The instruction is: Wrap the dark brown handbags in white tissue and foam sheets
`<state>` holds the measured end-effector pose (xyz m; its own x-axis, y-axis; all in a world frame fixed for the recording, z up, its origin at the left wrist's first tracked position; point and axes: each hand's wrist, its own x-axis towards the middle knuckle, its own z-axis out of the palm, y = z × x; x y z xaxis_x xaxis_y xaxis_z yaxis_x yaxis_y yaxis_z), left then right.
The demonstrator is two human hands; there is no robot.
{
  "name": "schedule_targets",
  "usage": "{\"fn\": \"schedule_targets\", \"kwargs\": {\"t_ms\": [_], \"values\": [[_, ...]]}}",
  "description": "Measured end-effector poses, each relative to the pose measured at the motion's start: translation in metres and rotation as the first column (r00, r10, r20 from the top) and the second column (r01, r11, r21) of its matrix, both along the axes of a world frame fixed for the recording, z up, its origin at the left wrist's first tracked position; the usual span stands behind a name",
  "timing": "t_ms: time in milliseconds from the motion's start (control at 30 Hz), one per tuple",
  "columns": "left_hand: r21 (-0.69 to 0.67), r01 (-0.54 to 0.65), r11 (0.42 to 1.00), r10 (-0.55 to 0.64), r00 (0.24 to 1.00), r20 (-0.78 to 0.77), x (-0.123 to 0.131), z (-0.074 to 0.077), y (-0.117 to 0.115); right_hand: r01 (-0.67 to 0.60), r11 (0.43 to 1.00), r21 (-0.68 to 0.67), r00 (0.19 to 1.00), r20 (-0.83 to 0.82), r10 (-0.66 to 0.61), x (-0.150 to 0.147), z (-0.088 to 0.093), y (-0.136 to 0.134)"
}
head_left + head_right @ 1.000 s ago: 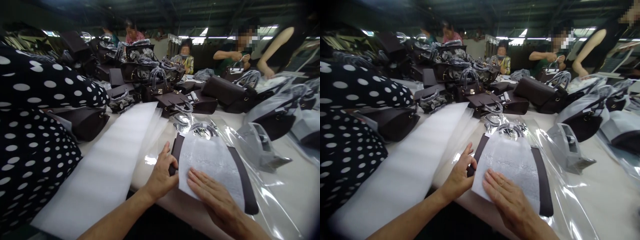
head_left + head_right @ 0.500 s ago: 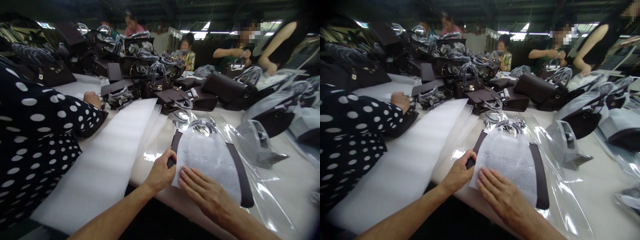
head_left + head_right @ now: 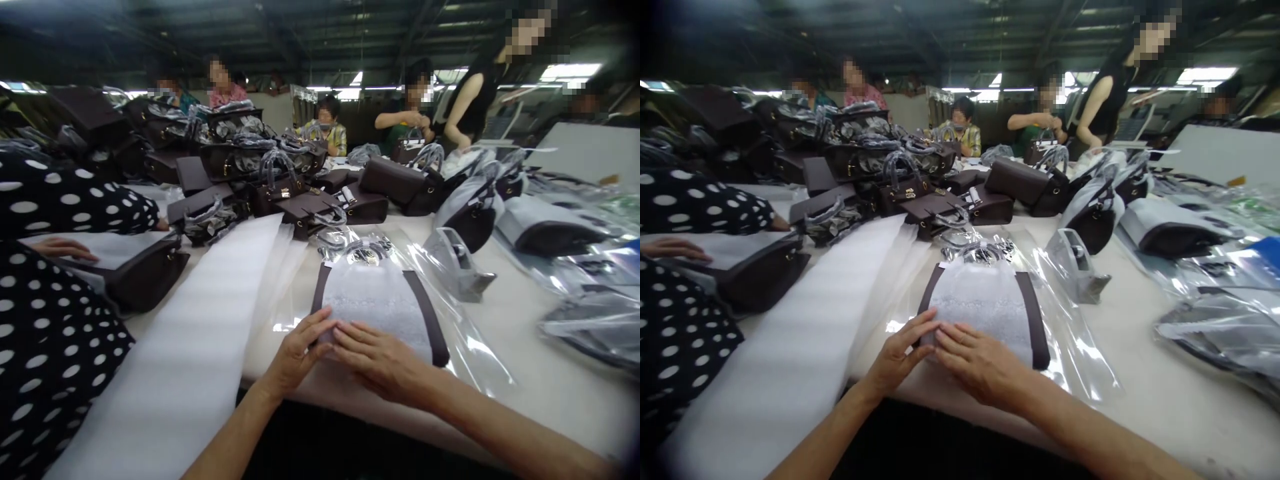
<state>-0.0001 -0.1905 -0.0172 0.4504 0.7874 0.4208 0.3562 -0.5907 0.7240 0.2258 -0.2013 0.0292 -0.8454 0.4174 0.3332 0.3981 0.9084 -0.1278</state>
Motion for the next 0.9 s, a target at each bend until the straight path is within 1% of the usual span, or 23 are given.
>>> {"fn": "schedule_targets", "kwargs": {"t_ms": [33, 67, 100, 133, 167, 200, 233, 300, 333, 400, 500, 600, 667, 733, 767, 800, 833, 867, 900], "values": [[0.003, -0.002, 1.0, 0.002, 1.0, -0.015, -0.001, 0.0, 0.002, 0.029, 0.997, -0.069, 0.995, -0.093, -0.035, 0.007, 0.009, 0.0], [0.005, -0.001, 1.0, 0.001, 1.0, -0.031, -0.002, 0.0, 0.003, 0.087, 0.989, -0.12, 0.974, -0.199, -0.11, 0.015, 0.017, -0.002], [0.008, 0.0, 1.0, 0.001, 0.999, -0.045, -0.003, 0.001, 0.004, 0.164, 0.976, -0.141, 0.935, -0.292, -0.2, 0.024, 0.023, -0.004], [0.013, 0.001, 1.0, -0.001, 0.998, -0.058, -0.003, 0.001, 0.004, 0.255, 0.959, -0.125, 0.892, -0.353, -0.283, 0.033, 0.026, -0.008], [0.025, 0.003, 1.0, -0.002, 0.998, -0.067, -0.002, 0.002, 0.005, 0.343, 0.936, -0.075, 0.863, -0.369, -0.346, 0.041, 0.025, -0.013], [0.041, 0.004, 0.999, -0.001, 0.997, -0.073, -0.002, 0.003, 0.005, 0.401, 0.916, -0.002, 0.865, -0.329, -0.38, 0.049, 0.021, -0.018], [0.06, 0.0, 0.998, 0.005, 0.997, -0.076, -0.001, 0.003, 0.005, 0.422, 0.903, 0.081, 0.885, -0.253, -0.391, 0.056, 0.015, -0.022], [0.094, -0.013, 0.996, 0.022, 0.996, -0.086, 0.002, 0.003, 0.006, 0.413, 0.886, 0.212, 0.911, -0.093, -0.403, 0.066, -0.002, -0.027], [0.108, -0.022, 0.994, 0.032, 0.995, -0.093, 0.003, 0.003, 0.006, 0.407, 0.88, 0.245, 0.911, -0.044, -0.41, 0.07, -0.009, -0.027], [0.137, -0.034, 0.99, 0.049, 0.993, -0.106, 0.005, 0.003, 0.008, 0.399, 0.872, 0.282, 0.912, -0.021, -0.411, 0.075, -0.02, -0.025], [0.167, -0.019, 0.986, 0.043, 0.989, -0.139, 0.005, 0.003, 0.01, 0.384, 0.866, 0.319, 0.911, 0.024, -0.413, 0.076, -0.026, -0.025], [0.203, 0.018, 0.979, 0.02, 0.982, -0.186, 0.003, 0.006, 0.013, 0.345, 0.873, 0.346, 0.915, 0.082, -0.394, 0.069, -0.028, -0.034], [0.253, 0.027, 0.967, 0.027, 0.978, -0.207, 0.002, 0.008, 0.014, 0.355, 0.884, 0.305, 0.922, 0.042, -0.384, 0.065, -0.025, -0.041], [0.306, 0.019, 0.952, 0.052, 0.973, -0.223, 0.001, 0.006, 0.016, 0.361, 0.917, 0.17, 0.932, -0.021, -0.363, 0.068, -0.016, -0.041], [0.329, 0.014, 0.944, 0.064, 0.972, -0.226, 0.001, 0.003, 0.018, 0.387, 0.919, 0.074, 0.92, -0.094, -0.38, 0.074, -0.01, -0.038], [0.344, 0.009, 0.939, 0.072, 0.972, -0.223, 0.0, -0.001, 0.02, 0.466, 0.883, -0.054, 0.862, -0.195, -0.467, 0.085, -0.001, -0.031], [0.355, -0.002, 0.935, 0.081, 0.975, -0.209, 0.0, -0.006, 0.023, 0.574, 0.793, -0.203, 0.738, -0.291, -0.608, 0.1, 0.008, -0.02], [0.361, -0.017, 0.932, 0.09, 0.978, -0.186, 0.0, -0.011, 0.025, 0.668, 0.654, -0.354, 0.542, -0.37, -0.754, 0.118, 0.017, -0.007], [0.363, -0.034, 0.931, 0.098, 0.982, -0.16, 0.0, -0.016, 0.027, 0.732, 0.396, -0.554, 0.231, -0.345, -0.91, 0.14, 0.027, 0.009]]}}
